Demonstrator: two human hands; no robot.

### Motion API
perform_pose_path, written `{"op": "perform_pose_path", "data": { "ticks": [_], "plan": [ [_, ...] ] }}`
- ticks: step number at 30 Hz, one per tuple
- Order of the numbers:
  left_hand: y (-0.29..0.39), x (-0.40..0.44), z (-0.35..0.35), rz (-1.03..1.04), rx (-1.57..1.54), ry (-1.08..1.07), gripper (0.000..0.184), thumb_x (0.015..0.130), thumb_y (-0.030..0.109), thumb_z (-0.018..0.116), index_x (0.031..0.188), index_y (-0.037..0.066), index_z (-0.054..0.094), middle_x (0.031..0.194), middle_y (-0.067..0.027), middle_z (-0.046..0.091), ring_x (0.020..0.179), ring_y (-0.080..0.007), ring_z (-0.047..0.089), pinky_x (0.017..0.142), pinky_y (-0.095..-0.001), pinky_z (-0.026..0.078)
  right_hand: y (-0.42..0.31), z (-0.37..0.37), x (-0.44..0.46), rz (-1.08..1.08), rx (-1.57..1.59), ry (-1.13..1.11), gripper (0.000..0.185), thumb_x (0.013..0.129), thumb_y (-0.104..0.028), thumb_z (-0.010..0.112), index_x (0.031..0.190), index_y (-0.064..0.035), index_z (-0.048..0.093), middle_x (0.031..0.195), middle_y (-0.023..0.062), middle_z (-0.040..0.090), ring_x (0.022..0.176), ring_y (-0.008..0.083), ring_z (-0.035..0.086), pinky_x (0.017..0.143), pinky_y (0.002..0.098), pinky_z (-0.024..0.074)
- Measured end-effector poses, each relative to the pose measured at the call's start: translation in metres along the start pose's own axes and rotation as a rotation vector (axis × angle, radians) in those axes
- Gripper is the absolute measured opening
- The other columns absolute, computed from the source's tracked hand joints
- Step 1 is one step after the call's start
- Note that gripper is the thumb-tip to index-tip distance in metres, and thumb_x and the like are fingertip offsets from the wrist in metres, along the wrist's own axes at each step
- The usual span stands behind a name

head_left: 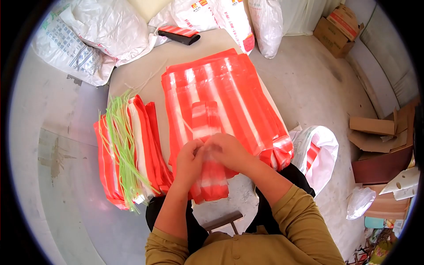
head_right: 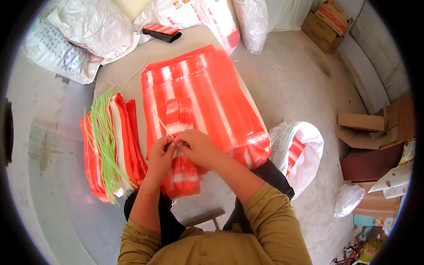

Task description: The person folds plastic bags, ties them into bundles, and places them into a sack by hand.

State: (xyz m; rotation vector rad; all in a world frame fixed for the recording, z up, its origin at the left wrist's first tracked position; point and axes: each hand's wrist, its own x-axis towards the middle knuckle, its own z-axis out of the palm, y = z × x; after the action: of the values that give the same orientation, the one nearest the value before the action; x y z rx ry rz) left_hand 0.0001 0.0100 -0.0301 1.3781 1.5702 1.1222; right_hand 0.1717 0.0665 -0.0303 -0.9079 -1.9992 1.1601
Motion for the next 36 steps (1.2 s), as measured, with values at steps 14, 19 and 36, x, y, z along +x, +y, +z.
{"op": "perform_pose_path", "data": {
  "ticks": [14,19,36],
  "plan": [
    [-0.008,0.003,0.0,0.044,0.138,0.084,0.008,0.096,0.007,0.061,0.095,-0.001,0.062,0.093,-0.0158,0.066,0.087,-0.0284,0.066,0.079,-0.0378,0.052,-0.001,-0.011,-0.004,-0.174,-0.05,-0.066,0.006,0.089,-0.001,0.067,0.094,-0.0054,0.068,0.103,0.0097,0.06,0.1,0.0306,0.061,0.086,0.0394,0.0521],
    [-0.005,0.007,-0.001,0.129,0.305,0.213,0.006,0.096,0.005,0.062,0.094,-0.001,0.061,0.086,-0.014,0.064,0.083,-0.0263,0.065,0.076,-0.0365,0.051,0.001,-0.028,-0.011,-0.111,-0.111,-0.211,0.007,0.088,-0.002,0.066,0.094,-0.0053,0.069,0.101,0.0093,0.064,0.103,0.0309,0.061,0.09,0.0404,0.0517],
    [-0.003,0.005,-0.002,0.111,0.253,0.17,0.008,0.096,0.008,0.067,0.099,0.0,0.065,0.088,-0.0104,0.069,0.083,-0.0209,0.069,0.077,-0.0323,0.054,-0.016,-0.026,0.002,0.076,-0.214,0.006,0.03,0.095,-0.026,0.062,0.114,-0.0042,0.069,0.107,0.0113,0.068,0.093,0.0248,0.067,0.079,0.0362,0.0546]
  ]
}}
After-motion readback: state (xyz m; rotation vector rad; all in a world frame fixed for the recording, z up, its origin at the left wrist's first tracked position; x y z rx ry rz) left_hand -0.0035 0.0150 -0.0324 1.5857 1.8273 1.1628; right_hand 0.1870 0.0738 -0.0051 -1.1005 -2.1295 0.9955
